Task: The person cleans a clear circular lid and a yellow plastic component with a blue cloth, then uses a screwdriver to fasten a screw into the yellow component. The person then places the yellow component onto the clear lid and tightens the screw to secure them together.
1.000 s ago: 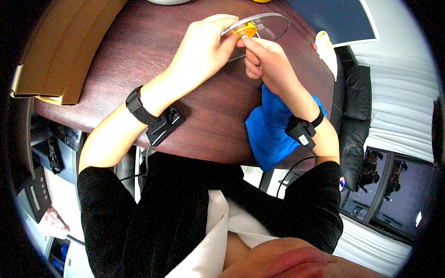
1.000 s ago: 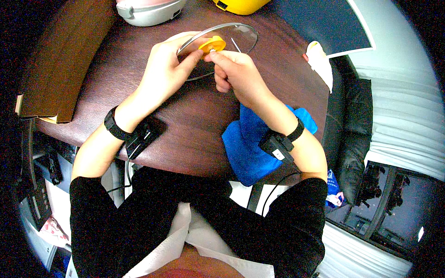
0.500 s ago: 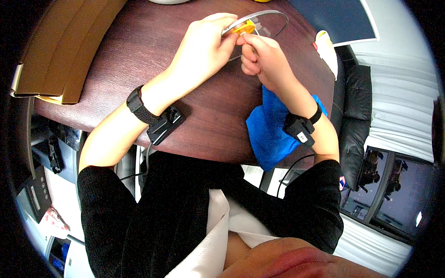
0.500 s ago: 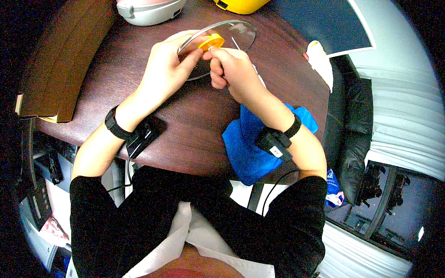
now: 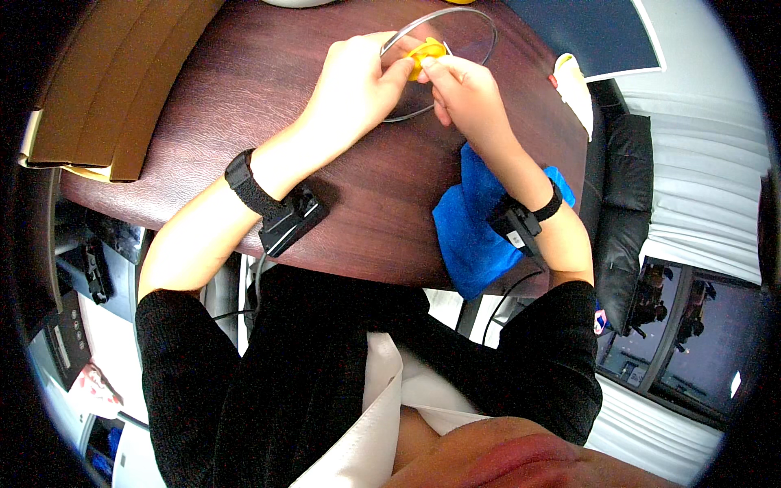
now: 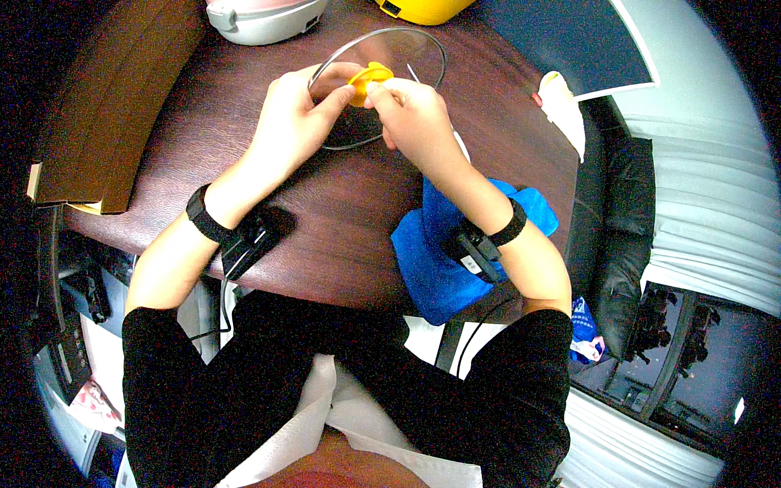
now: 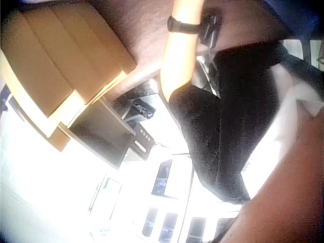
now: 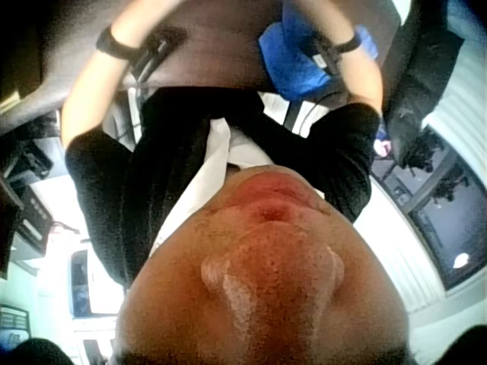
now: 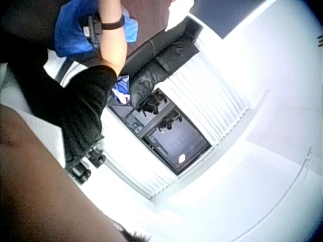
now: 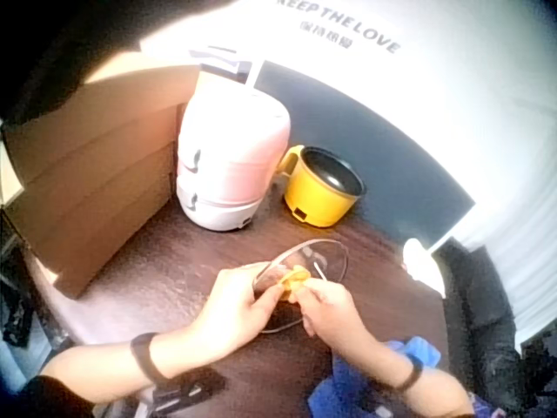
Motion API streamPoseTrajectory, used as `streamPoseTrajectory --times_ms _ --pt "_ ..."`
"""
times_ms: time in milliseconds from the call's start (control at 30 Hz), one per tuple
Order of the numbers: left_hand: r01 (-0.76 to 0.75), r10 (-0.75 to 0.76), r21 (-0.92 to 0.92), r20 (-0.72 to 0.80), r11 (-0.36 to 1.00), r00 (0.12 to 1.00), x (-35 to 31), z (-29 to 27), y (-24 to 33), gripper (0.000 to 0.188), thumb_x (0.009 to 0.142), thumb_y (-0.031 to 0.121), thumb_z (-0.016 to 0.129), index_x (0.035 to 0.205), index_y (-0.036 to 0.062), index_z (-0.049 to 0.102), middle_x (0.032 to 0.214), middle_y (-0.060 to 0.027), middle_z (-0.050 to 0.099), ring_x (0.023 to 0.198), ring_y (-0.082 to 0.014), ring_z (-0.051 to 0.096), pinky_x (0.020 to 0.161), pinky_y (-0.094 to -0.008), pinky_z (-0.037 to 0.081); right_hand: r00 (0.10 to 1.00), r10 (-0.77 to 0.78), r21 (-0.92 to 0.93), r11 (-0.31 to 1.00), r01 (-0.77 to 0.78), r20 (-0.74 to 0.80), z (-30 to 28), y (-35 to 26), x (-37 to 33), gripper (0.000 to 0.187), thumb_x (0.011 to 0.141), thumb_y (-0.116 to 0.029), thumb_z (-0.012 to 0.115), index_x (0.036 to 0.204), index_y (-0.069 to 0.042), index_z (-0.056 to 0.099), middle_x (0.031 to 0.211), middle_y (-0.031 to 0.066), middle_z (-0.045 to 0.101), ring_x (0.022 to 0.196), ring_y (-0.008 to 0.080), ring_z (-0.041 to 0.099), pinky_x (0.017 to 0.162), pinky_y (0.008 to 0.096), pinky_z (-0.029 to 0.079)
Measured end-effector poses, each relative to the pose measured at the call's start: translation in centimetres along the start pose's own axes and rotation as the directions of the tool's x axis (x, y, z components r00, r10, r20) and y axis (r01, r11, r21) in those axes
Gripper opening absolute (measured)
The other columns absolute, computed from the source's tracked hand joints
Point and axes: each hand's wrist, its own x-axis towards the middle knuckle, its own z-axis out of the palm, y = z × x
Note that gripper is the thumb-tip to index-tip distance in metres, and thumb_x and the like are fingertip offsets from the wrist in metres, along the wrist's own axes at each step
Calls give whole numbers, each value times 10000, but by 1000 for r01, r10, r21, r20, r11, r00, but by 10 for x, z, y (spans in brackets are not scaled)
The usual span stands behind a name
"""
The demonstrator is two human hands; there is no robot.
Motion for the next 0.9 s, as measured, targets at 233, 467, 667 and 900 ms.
streamPoseTrajectory --times_ms 233,467,667,900 --pt "68 -71 -149 -21 987 997 1 5 -12 206 868 47 557 1045 -40 617 936 -125 676 869 -164 651 780 -269 509 791 -611 -614 630 475 -14 0 3 4 138 837 -166 609 770 -46 591 624 146 585 526 279 584 494 356 475" --pt "269 -262 -432 78 861 962 4 1 -11 229 876 56 547 1066 -60 599 967 -119 662 860 -169 645 773 -262 516 773 -634 -714 527 460 31 -6 -5 5 147 827 -178 621 779 -62 545 644 125 577 594 288 601 523 366 488" --pt "350 -337 -531 126 771 933 4 1 -7 242 876 67 543 1079 -55 593 982 -122 656 865 -176 645 788 -272 523 768 -637 -679 533 504 70 -11 -4 10 133 820 -172 628 789 -59 566 672 128 596 604 290 609 532 361 497" --pt "384 -357 -579 166 719 919 3 -1 -6 236 876 67 537 1071 -49 600 975 -118 658 869 -168 644 802 -276 521 738 -666 -685 487 541 109 -14 -4 11 113 820 -166 625 797 -62 590 699 120 616 618 283 621 540 356 504"
